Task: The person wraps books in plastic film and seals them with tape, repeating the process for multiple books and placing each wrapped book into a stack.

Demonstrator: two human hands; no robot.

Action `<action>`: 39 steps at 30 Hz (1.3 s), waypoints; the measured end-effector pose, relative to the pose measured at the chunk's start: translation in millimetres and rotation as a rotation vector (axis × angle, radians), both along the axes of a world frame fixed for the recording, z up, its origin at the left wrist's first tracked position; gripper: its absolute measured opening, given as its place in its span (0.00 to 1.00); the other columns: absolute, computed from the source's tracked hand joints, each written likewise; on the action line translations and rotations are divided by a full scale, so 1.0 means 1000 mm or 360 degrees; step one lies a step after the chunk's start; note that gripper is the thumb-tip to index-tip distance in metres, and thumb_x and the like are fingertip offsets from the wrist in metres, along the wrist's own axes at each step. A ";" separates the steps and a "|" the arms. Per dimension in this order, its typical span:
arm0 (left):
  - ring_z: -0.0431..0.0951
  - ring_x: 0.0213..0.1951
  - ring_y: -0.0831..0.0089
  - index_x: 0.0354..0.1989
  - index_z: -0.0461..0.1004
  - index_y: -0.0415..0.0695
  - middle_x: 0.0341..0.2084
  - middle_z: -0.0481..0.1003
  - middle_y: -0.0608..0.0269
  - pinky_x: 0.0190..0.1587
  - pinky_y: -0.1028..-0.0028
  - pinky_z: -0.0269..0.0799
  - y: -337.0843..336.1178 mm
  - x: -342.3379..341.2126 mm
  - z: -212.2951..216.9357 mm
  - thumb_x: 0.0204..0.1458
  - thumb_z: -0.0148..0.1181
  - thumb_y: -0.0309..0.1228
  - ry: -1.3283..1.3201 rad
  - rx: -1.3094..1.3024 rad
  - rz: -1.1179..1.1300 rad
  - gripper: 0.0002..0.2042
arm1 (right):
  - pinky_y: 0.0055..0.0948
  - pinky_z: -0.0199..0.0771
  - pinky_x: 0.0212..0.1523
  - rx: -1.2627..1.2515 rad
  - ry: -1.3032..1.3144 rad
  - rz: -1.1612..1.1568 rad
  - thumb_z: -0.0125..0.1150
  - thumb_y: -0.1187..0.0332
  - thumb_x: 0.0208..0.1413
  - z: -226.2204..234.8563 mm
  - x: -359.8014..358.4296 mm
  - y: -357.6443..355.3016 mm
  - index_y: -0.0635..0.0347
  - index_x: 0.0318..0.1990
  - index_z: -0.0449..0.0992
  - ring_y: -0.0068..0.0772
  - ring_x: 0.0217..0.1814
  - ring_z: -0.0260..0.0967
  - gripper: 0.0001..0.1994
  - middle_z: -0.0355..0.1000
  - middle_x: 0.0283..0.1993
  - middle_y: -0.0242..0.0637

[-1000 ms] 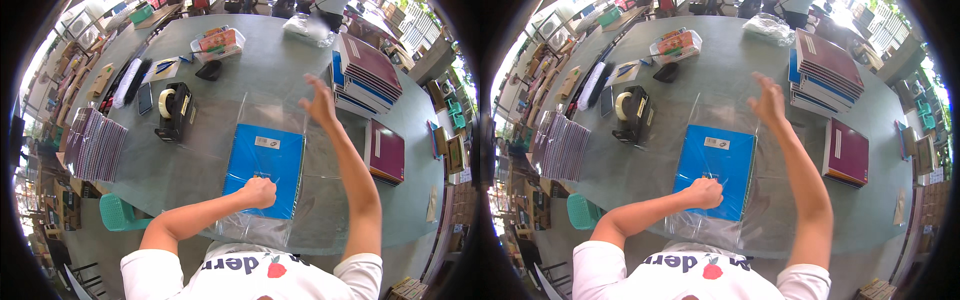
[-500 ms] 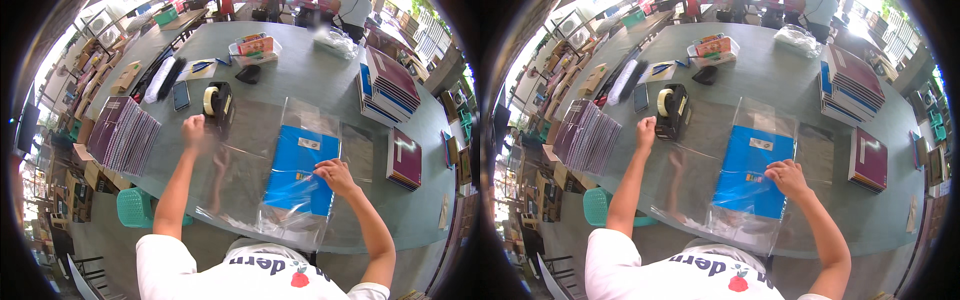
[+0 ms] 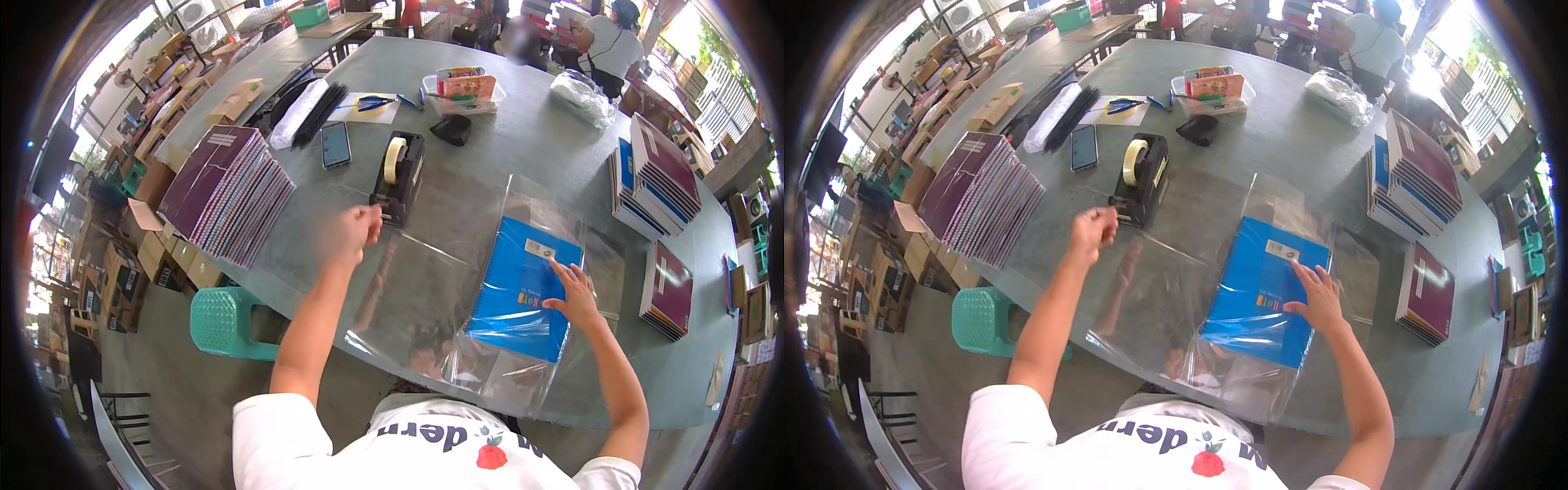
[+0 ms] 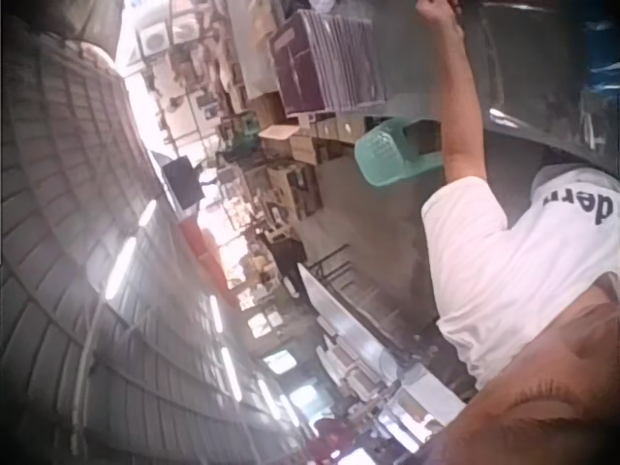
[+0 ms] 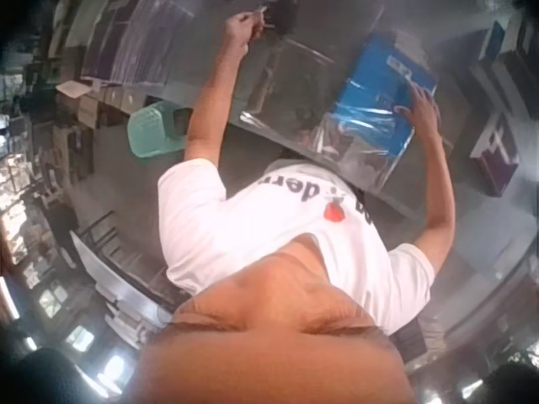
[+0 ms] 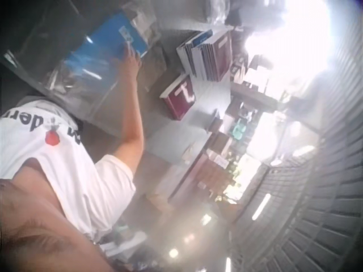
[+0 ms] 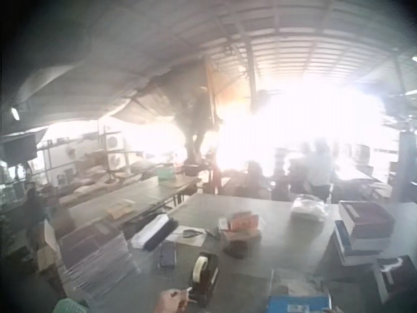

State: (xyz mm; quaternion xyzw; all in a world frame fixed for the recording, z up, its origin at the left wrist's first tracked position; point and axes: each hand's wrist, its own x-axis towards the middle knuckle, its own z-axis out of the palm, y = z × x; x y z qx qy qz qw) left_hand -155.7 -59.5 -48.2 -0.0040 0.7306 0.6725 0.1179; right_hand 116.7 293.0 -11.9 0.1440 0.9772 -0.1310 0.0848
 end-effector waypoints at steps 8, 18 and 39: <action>0.78 0.28 0.58 0.27 0.78 0.41 0.25 0.77 0.52 0.34 0.64 0.73 0.027 -0.015 0.050 0.48 0.56 0.36 0.0892 -0.2135 -0.0675 0.11 | 0.56 0.30 0.66 -0.0097 0.0043 -0.0028 0.69 0.50 0.36 -0.011 0.001 0.012 0.34 0.68 0.38 0.48 0.73 0.31 0.53 0.56 0.65 0.22; 0.78 0.32 0.58 0.28 0.78 0.40 0.27 0.77 0.50 0.36 0.64 0.72 0.264 0.141 0.013 0.42 0.62 0.50 0.0937 -0.1221 -0.1768 0.22 | 0.60 0.27 0.66 -0.0322 0.0052 0.0000 0.70 0.46 0.33 -0.015 0.000 0.018 0.32 0.68 0.33 0.50 0.73 0.28 0.57 0.56 0.65 0.23; 0.70 0.47 0.70 0.57 0.56 0.40 0.43 0.71 0.56 0.46 0.71 0.70 0.157 0.168 0.090 0.26 0.78 0.31 -0.0105 0.1032 -0.0860 0.46 | 0.33 0.70 0.47 -0.2714 0.1320 -0.0903 0.74 0.53 0.36 0.027 0.049 0.012 0.62 0.55 0.61 0.34 0.49 0.66 0.40 0.67 0.48 0.41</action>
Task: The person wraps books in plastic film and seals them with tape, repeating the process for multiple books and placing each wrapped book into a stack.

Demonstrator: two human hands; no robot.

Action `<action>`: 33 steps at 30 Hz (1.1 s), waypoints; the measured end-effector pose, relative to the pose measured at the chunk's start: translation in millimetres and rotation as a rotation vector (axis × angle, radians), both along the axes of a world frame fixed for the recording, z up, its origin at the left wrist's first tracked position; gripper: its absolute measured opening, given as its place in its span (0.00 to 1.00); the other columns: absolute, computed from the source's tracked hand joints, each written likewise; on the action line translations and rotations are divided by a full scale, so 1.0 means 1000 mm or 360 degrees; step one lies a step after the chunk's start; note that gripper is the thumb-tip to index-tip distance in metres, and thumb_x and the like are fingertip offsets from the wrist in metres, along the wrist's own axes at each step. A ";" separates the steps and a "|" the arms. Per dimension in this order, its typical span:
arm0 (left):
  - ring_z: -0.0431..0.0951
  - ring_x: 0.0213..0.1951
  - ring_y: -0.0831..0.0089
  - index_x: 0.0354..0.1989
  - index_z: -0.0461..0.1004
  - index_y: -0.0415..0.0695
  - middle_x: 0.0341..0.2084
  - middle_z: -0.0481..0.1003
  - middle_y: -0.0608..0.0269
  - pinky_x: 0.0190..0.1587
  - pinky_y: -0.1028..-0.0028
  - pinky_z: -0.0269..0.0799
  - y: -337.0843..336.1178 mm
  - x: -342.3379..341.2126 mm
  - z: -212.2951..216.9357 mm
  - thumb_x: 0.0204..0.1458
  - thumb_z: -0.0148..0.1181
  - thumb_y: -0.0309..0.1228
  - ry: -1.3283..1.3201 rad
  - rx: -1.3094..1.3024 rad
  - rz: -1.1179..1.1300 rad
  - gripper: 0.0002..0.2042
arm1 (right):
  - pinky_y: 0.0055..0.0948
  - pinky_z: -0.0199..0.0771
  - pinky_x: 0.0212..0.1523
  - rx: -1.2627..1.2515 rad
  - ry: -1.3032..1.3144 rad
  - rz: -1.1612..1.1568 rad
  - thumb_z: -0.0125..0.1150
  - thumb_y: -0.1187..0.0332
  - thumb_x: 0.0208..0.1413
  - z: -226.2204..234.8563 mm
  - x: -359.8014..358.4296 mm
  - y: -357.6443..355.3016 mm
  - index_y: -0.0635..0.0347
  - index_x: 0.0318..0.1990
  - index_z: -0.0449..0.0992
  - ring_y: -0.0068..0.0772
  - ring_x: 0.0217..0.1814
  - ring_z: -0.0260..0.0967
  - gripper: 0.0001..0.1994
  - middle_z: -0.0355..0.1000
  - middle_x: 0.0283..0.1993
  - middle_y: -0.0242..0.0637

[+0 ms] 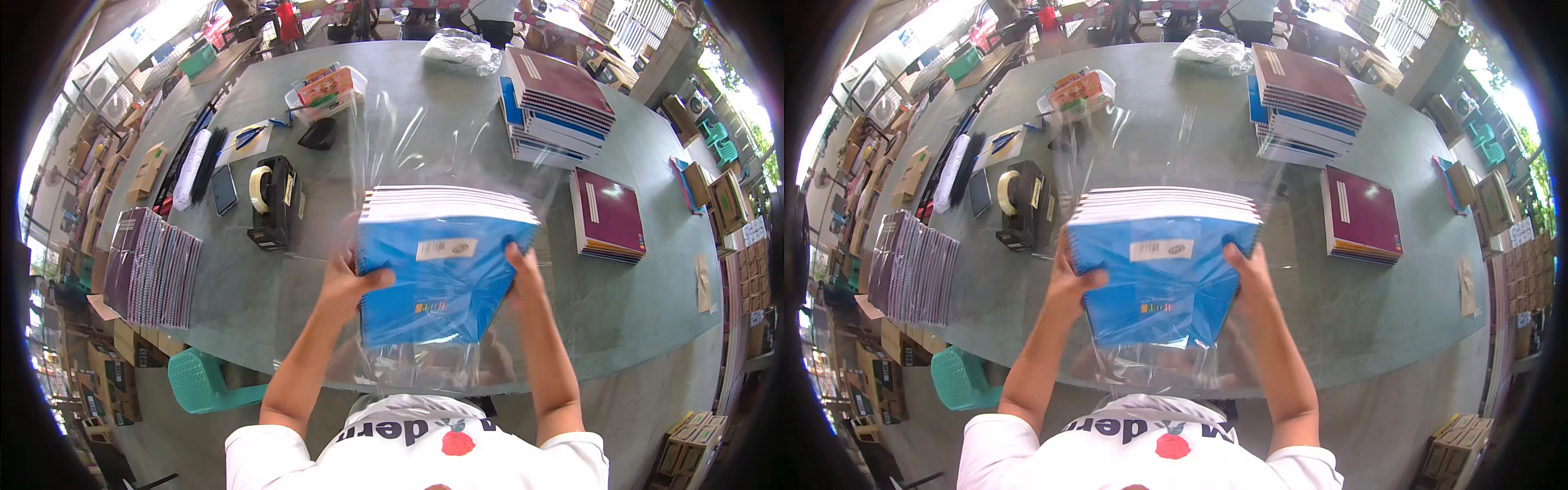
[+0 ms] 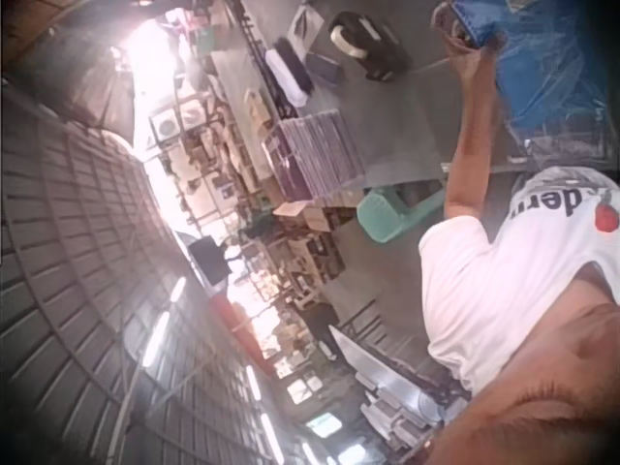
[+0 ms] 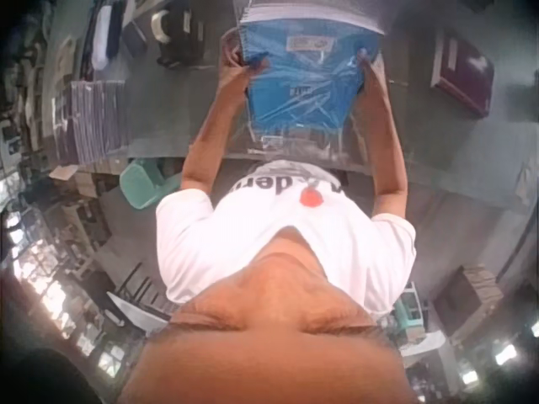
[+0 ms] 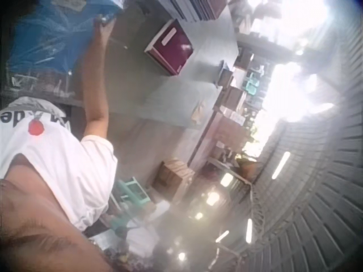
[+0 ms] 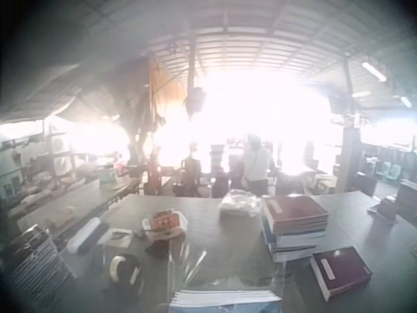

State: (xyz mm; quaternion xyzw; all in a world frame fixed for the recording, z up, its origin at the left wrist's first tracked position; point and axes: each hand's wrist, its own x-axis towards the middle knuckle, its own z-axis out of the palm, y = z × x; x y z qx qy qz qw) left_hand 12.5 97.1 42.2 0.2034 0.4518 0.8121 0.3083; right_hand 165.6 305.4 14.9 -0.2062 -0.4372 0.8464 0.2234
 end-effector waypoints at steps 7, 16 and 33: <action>0.70 0.46 0.73 0.55 0.63 0.38 0.44 0.72 0.62 0.47 0.72 0.68 -0.038 -0.070 -0.050 0.18 0.77 0.20 0.0758 -0.0210 -0.0714 0.45 | 0.35 0.66 0.53 0.0752 0.0437 0.0541 0.82 0.76 0.07 -0.020 0.028 0.024 0.65 0.57 0.59 0.29 0.53 0.64 0.56 0.67 0.51 0.36; 0.66 0.50 0.70 0.54 0.62 0.38 0.46 0.68 0.59 0.54 0.68 0.60 -0.043 -0.049 0.070 0.24 0.76 0.48 0.1644 -0.0453 0.0575 0.46 | 0.30 0.62 0.54 0.1125 0.0296 -0.0183 0.79 0.56 0.28 0.017 0.044 -0.004 0.65 0.58 0.60 0.31 0.57 0.61 0.47 0.64 0.54 0.39; 0.66 0.31 0.66 0.24 0.72 0.50 0.25 0.65 0.66 0.34 0.67 0.64 -0.026 -0.002 0.182 0.34 0.60 0.31 0.2982 -0.0284 -0.1448 0.07 | 0.36 0.61 0.50 0.2672 -0.0172 -0.0618 0.72 0.58 0.33 0.064 0.046 -0.033 0.52 0.48 0.74 0.39 0.48 0.63 0.29 0.67 0.45 0.34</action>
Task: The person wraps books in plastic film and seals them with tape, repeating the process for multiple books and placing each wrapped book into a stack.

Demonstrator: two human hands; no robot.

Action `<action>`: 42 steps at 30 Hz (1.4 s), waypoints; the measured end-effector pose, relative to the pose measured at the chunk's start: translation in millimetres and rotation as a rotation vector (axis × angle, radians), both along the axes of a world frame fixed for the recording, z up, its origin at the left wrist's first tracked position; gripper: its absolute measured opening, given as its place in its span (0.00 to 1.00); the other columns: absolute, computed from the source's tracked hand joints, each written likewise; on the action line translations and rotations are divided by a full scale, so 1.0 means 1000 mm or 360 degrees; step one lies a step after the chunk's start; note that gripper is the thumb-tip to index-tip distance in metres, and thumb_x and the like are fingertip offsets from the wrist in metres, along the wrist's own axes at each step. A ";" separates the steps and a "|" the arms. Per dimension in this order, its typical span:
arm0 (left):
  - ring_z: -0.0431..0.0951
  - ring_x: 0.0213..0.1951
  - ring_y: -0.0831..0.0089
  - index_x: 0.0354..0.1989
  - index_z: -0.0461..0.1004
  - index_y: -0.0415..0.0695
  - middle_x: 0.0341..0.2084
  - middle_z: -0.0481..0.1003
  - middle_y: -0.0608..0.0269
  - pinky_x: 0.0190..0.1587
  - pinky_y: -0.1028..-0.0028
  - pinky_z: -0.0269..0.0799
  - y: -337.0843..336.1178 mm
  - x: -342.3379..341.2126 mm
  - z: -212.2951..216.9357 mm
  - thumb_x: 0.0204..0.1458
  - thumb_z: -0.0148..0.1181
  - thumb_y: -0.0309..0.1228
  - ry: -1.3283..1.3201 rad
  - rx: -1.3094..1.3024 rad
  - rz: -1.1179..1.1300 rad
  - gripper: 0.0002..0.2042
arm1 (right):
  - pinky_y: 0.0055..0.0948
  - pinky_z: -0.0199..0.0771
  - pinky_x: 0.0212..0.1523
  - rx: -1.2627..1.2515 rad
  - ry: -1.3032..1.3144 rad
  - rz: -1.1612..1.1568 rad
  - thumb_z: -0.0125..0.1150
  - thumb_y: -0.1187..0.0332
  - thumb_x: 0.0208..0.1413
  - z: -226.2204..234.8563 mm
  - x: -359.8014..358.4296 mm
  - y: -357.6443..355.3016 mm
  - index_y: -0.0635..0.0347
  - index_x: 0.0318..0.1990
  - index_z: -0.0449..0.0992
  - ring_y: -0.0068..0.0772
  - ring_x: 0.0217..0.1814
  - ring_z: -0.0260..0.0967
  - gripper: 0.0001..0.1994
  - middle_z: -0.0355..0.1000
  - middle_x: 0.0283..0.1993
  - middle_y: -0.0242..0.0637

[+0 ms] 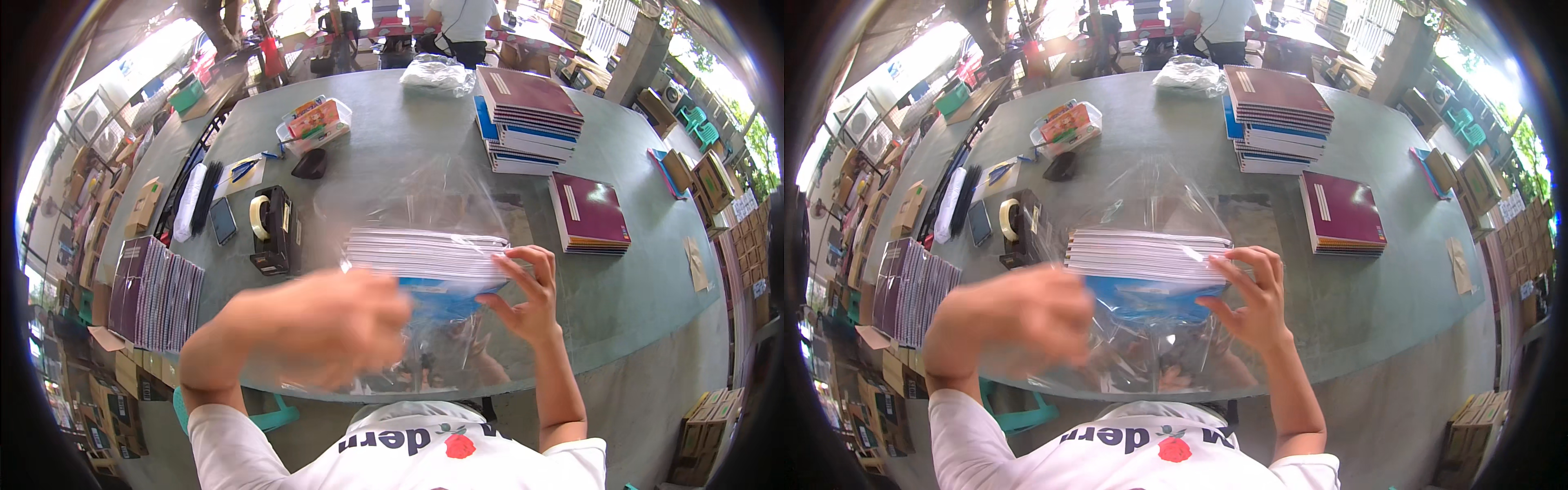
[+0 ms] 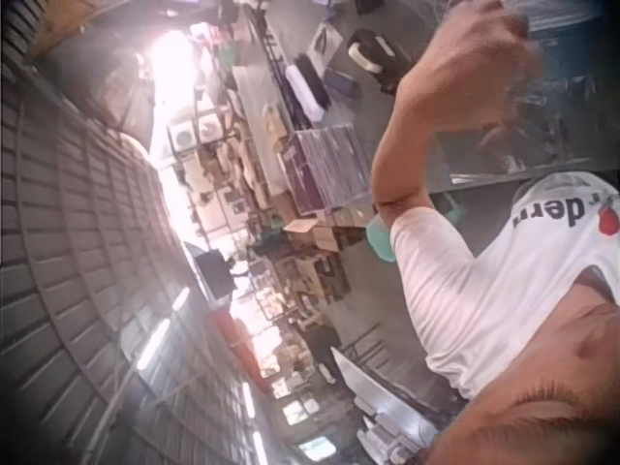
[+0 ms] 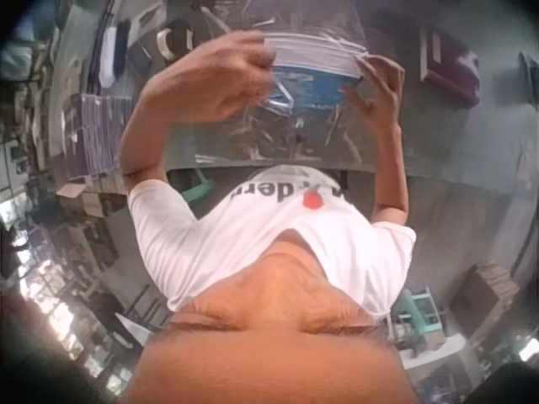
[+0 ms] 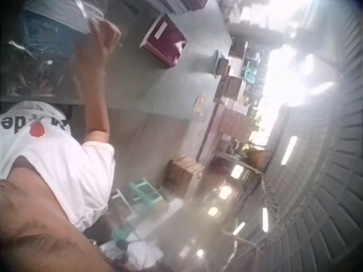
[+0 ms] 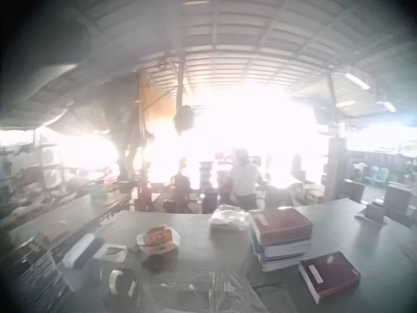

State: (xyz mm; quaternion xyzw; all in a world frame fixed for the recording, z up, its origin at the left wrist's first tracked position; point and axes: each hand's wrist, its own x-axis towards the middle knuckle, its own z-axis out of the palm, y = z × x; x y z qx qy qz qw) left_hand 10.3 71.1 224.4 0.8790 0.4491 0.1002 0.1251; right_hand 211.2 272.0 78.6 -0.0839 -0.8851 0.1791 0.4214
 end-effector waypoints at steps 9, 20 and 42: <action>0.66 0.51 0.62 0.42 0.76 0.55 0.44 0.69 0.63 0.61 0.56 0.52 -0.013 -0.008 0.002 0.38 0.64 0.36 0.0518 0.0472 0.0869 0.18 | 0.37 0.61 0.51 0.0373 -0.0213 0.0108 0.69 0.65 0.35 0.010 -0.019 -0.008 0.50 0.45 0.74 0.35 0.50 0.64 0.23 0.68 0.45 0.30; 0.71 0.41 0.65 0.40 0.74 0.45 0.33 0.73 0.63 0.45 0.65 0.68 -0.056 -0.031 -0.030 0.32 0.71 0.39 -0.0612 0.0631 0.1119 0.24 | 0.32 0.67 0.39 0.0224 -0.0254 0.0207 0.68 0.69 0.38 0.024 -0.024 -0.016 0.51 0.35 0.78 0.33 0.35 0.65 0.13 0.68 0.32 0.28; 0.74 0.26 0.63 0.33 0.74 0.40 0.24 0.75 0.60 0.30 0.71 0.70 0.017 -0.026 -0.094 0.42 0.64 0.27 -0.0626 0.0585 0.0955 0.10 | 0.30 0.69 0.33 -0.0326 -0.0497 0.0450 0.67 0.72 0.35 0.041 -0.035 -0.010 0.57 0.35 0.79 0.33 0.29 0.68 0.14 0.69 0.25 0.36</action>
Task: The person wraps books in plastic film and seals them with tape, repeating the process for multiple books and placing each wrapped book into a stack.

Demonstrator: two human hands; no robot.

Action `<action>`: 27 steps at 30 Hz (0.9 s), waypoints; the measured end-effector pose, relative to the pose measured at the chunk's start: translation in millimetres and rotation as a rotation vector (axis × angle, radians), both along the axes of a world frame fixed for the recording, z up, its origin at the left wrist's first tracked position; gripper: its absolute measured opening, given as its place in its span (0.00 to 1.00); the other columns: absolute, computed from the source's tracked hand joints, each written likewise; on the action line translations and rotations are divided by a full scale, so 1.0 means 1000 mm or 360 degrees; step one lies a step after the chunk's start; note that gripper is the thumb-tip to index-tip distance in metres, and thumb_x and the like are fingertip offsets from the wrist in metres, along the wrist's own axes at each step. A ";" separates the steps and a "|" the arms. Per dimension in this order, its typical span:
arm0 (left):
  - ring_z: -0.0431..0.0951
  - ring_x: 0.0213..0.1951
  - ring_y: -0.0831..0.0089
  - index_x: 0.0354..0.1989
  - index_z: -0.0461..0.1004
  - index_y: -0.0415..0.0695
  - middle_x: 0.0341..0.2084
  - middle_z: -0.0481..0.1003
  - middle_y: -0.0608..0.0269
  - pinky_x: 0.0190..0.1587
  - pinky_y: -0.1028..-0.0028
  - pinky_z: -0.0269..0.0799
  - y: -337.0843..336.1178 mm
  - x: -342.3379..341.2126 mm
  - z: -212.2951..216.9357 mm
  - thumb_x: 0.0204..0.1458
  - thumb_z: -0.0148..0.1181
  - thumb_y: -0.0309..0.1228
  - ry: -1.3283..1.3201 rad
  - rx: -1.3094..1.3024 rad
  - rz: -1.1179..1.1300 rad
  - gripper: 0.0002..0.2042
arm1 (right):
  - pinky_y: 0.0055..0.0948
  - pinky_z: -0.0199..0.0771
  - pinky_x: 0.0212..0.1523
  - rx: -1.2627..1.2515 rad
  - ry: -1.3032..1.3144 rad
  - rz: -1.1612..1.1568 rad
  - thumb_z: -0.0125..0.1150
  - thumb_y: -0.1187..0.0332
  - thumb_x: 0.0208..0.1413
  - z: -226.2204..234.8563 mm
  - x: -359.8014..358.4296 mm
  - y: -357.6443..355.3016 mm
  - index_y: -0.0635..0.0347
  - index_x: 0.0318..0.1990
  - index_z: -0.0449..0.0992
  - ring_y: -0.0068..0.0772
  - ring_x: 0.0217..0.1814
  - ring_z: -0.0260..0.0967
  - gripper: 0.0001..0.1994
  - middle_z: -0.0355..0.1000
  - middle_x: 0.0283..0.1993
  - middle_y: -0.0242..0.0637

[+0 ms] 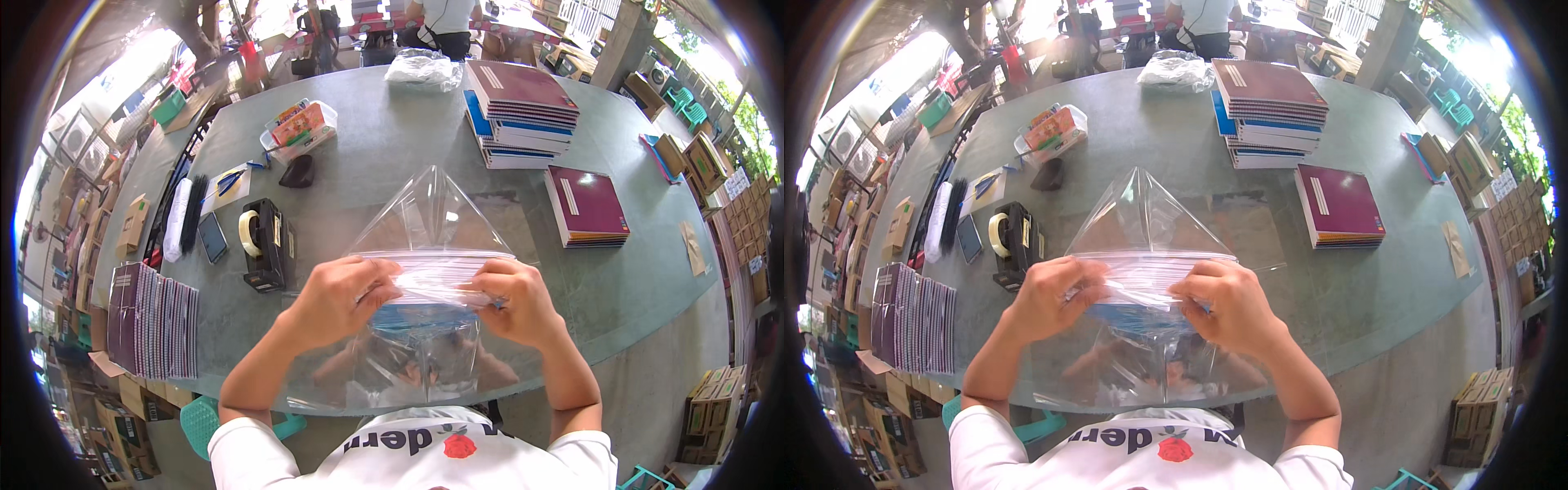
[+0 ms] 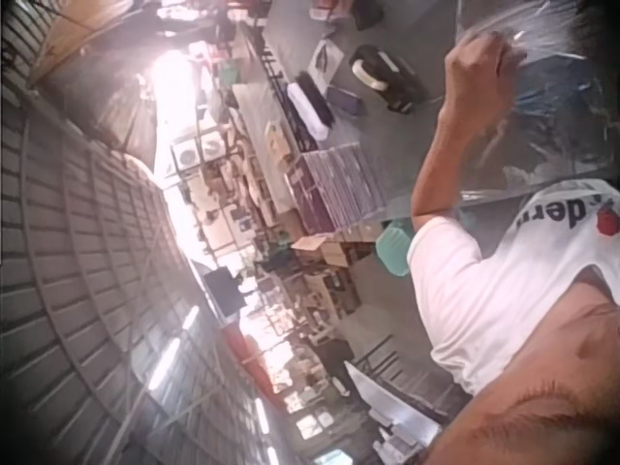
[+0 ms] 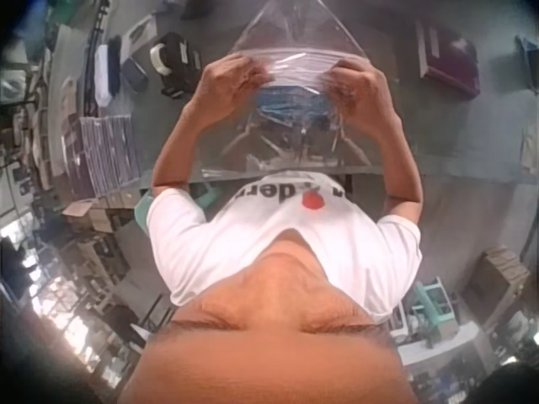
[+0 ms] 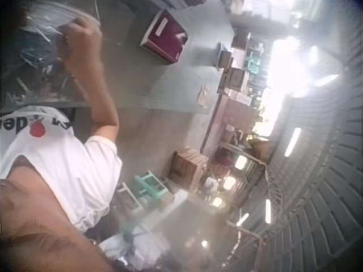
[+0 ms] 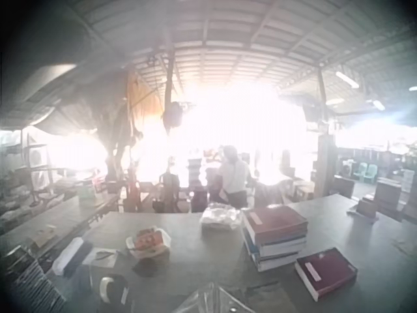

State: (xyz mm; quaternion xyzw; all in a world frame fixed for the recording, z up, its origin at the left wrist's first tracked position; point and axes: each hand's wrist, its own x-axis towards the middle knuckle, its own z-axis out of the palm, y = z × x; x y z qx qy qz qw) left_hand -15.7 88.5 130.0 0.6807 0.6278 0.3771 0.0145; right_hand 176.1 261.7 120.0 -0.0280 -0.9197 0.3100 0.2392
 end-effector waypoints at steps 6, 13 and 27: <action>0.75 0.25 0.62 0.34 0.73 0.40 0.23 0.74 0.58 0.30 0.69 0.70 -0.001 -0.007 0.002 0.44 0.62 0.25 -0.0180 -0.0112 -0.0013 0.09 | 0.33 0.69 0.37 -0.0264 -0.0082 0.0091 0.66 0.68 0.41 0.024 0.003 -0.002 0.57 0.37 0.76 0.36 0.31 0.70 0.13 0.72 0.27 0.36; 0.74 0.31 0.62 0.33 0.72 0.41 0.28 0.74 0.59 0.35 0.68 0.70 0.005 -0.010 0.002 0.41 0.64 0.28 0.0153 -0.0090 -0.0044 0.11 | 0.30 0.69 0.37 0.0021 -0.0078 -0.0145 0.68 0.69 0.41 0.002 -0.001 -0.008 0.57 0.38 0.76 0.36 0.32 0.70 0.14 0.73 0.29 0.36; 0.70 0.28 0.80 0.41 0.75 0.41 0.23 0.73 0.67 0.32 0.79 0.65 0.047 -0.059 0.001 0.29 0.75 0.31 -0.1057 -0.0953 -0.0242 0.25 | 0.28 0.69 0.35 -0.0821 -0.1000 -0.0051 0.75 0.62 0.24 0.024 -0.051 0.054 0.64 0.38 0.75 0.35 0.33 0.69 0.27 0.72 0.29 0.39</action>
